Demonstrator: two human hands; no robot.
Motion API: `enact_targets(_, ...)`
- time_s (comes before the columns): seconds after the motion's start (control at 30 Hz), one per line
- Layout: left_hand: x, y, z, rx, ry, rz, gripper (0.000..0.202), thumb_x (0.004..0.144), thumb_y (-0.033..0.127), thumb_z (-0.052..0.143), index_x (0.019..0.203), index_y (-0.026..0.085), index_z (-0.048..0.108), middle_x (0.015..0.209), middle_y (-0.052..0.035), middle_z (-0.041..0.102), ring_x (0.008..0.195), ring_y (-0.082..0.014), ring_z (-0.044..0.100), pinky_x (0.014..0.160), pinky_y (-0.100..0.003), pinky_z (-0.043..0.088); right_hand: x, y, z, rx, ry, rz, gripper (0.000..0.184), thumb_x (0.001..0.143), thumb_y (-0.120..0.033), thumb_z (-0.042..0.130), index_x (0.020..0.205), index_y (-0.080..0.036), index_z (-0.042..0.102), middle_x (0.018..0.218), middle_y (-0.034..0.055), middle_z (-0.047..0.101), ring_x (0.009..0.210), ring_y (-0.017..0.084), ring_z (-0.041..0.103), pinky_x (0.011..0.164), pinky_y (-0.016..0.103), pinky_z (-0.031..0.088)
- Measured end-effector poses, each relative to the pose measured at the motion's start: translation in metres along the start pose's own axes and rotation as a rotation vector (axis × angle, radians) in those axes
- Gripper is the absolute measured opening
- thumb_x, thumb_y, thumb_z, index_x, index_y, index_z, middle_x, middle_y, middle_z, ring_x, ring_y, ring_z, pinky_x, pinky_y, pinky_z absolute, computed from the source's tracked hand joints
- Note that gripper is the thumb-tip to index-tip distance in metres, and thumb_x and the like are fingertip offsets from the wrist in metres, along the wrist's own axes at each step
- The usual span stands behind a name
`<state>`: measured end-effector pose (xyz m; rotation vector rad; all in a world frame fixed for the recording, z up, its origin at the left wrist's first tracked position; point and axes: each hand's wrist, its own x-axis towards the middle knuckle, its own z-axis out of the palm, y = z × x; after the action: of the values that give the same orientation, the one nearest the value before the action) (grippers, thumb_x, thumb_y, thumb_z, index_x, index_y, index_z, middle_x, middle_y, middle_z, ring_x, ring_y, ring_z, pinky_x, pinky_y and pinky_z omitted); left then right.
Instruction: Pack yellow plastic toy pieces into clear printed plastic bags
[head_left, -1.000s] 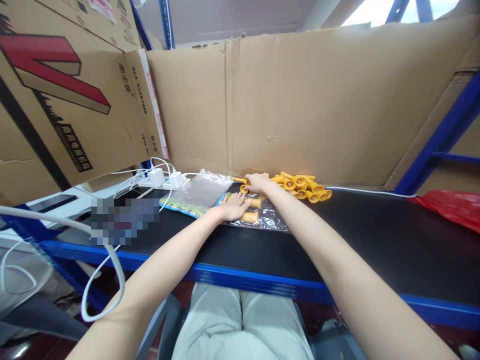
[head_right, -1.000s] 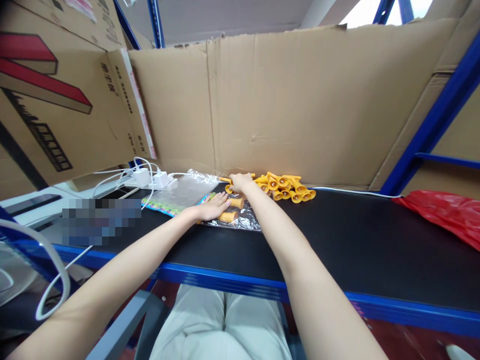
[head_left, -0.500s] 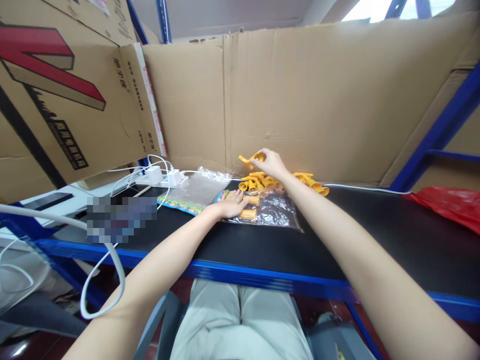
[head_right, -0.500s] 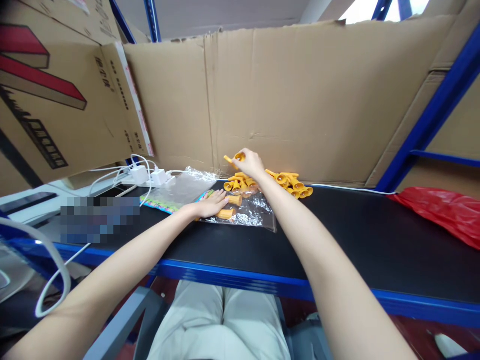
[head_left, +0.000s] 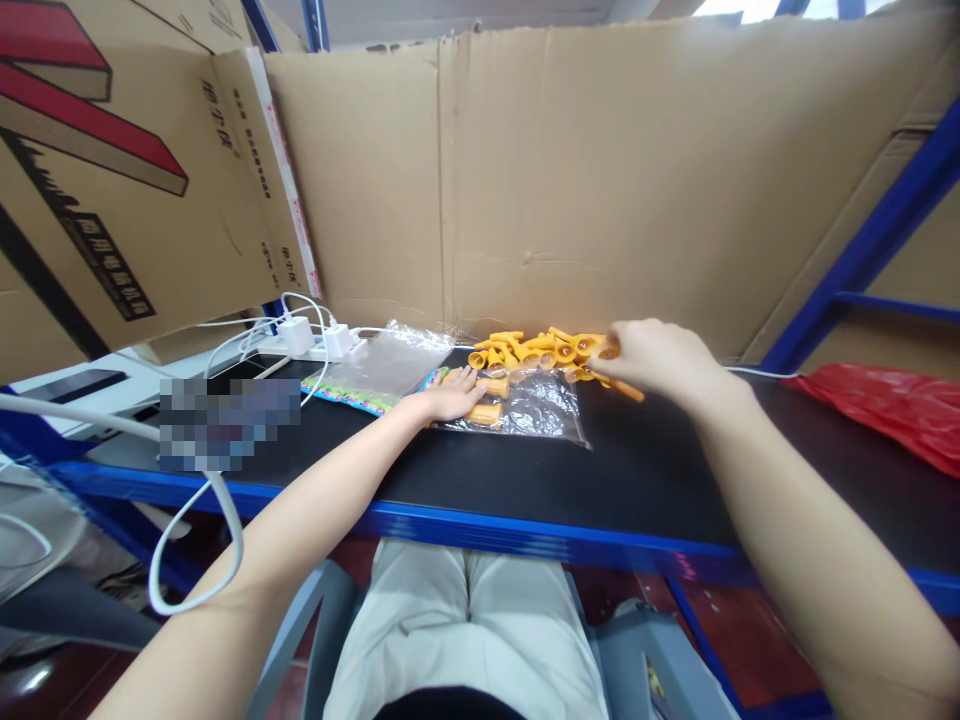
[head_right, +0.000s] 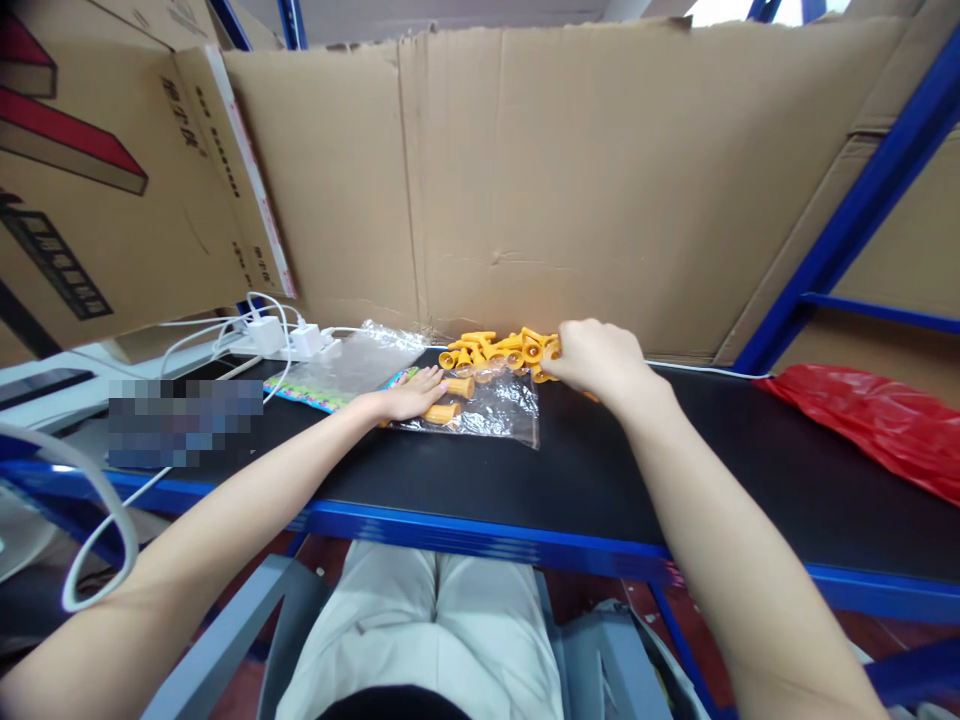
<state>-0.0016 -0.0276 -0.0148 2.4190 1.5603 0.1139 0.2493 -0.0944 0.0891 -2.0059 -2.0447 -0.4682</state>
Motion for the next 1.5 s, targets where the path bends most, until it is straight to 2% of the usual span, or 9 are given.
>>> enact_targets(0.1,0.000,0.000,0.000,0.006,-0.004,-0.005,0.078,0.081,0.064,-0.003,0.143,0.018,0.006,0.149,-0.0031,-0.003,0.136,-0.0225,-0.005,0.109,-0.047,0.002,-0.008,-0.007,0.014,-0.009,-0.114,-0.051,0.020,0.065,-0.038,0.059,0.064,-0.019,0.057,0.069,0.0113,0.061,0.068,0.025,0.059,0.059,0.035,0.042)
enact_targets(0.27,-0.001,0.001,-0.001,0.006,-0.005,-0.010,0.079,0.081,0.063,-0.003,0.143,0.015,0.008,0.149,-0.0042,-0.002,0.136,-0.0218,-0.004,0.110,-0.044,0.001,-0.011,-0.025,0.039,-0.013,-0.098,-0.146,0.019,0.070,-0.031,0.054,0.079,-0.015,0.060,0.085,0.0151,0.064,0.077,0.028,0.061,0.061,0.035,0.042)
enact_targets(0.43,0.005,-0.003,0.003,0.013,0.005,-0.007,0.079,0.081,0.063,-0.002,0.143,0.015,0.007,0.149,-0.0042,-0.001,0.136,-0.0209,-0.004,0.110,-0.044,0.002,-0.019,-0.035,0.051,-0.011,-0.105,-0.233,0.033,0.076,-0.034,0.048,0.097,-0.011,0.059,0.091,0.0156,0.064,0.080,0.027,0.061,0.062,0.033,0.042)
enact_targets(0.57,0.007,-0.005,0.004,0.011,0.016,-0.004,0.079,0.081,0.063,-0.002,0.143,0.014,0.009,0.148,-0.0053,0.001,0.136,-0.0214,-0.002,0.110,-0.044,0.004,-0.012,-0.022,0.052,0.145,-0.183,-0.248,0.033,0.081,-0.038,0.042,0.094,-0.014,0.060,0.090,0.0113,0.065,0.080,0.023,0.060,0.063,0.030,0.043)
enact_targets(0.7,0.007,-0.005,0.004,0.000,0.020,0.004,0.080,0.081,0.063,-0.002,0.143,0.014,0.008,0.149,-0.0041,0.000,0.136,-0.0219,-0.003,0.110,-0.045,0.003,-0.001,0.006,0.051,0.213,-0.197,-0.194,0.025,0.075,-0.015,0.044,0.092,-0.015,0.062,0.092,0.0080,0.065,0.082,0.018,0.059,0.068,0.026,0.043)
enact_targets(0.93,0.008,-0.007,0.005,-0.011,0.025,0.021,0.081,0.081,0.064,-0.001,0.143,0.013,0.009,0.149,-0.0050,0.002,0.136,-0.0205,-0.002,0.110,-0.045,0.003,0.003,0.024,0.065,0.238,-0.545,-0.194,0.025,0.065,-0.010,0.053,0.085,-0.017,0.066,0.080,0.0036,0.064,0.060,0.012,0.056,0.054,0.023,0.041)
enact_targets(1.13,0.005,-0.004,0.002,-0.013,0.008,0.008,0.081,0.081,0.063,-0.001,0.143,0.010,0.009,0.149,-0.0075,0.002,0.137,-0.0204,-0.002,0.109,-0.045,-0.001,0.004,0.020,0.067,0.319,-0.475,-0.233,0.008,0.068,-0.016,0.060,0.072,-0.016,0.066,0.069,0.0029,0.063,0.056,0.011,0.054,0.052,0.023,0.038)
enact_targets(1.37,-0.010,0.003,-0.009,-0.003,0.038,0.052,0.070,0.084,0.057,-0.003,0.140,0.022,0.020,0.147,-0.0041,0.018,0.137,-0.0226,0.007,0.105,-0.053,-0.007,-0.001,0.006,0.058,0.421,-0.342,-0.290,0.014,0.073,-0.026,0.057,0.074,-0.016,0.067,0.067,0.0025,0.064,0.056,0.011,0.054,0.052,0.023,0.037)
enact_targets(1.5,-0.010,0.005,-0.009,0.003,0.051,0.051,0.069,0.085,0.055,-0.003,0.139,0.022,0.025,0.147,-0.0042,0.020,0.137,-0.0238,0.009,0.104,-0.055,-0.006,-0.006,-0.002,0.055,0.445,-0.279,-0.310,0.016,0.073,-0.028,0.057,0.075,-0.016,0.067,0.069,0.0021,0.065,0.058,0.011,0.054,0.052,0.023,0.037)
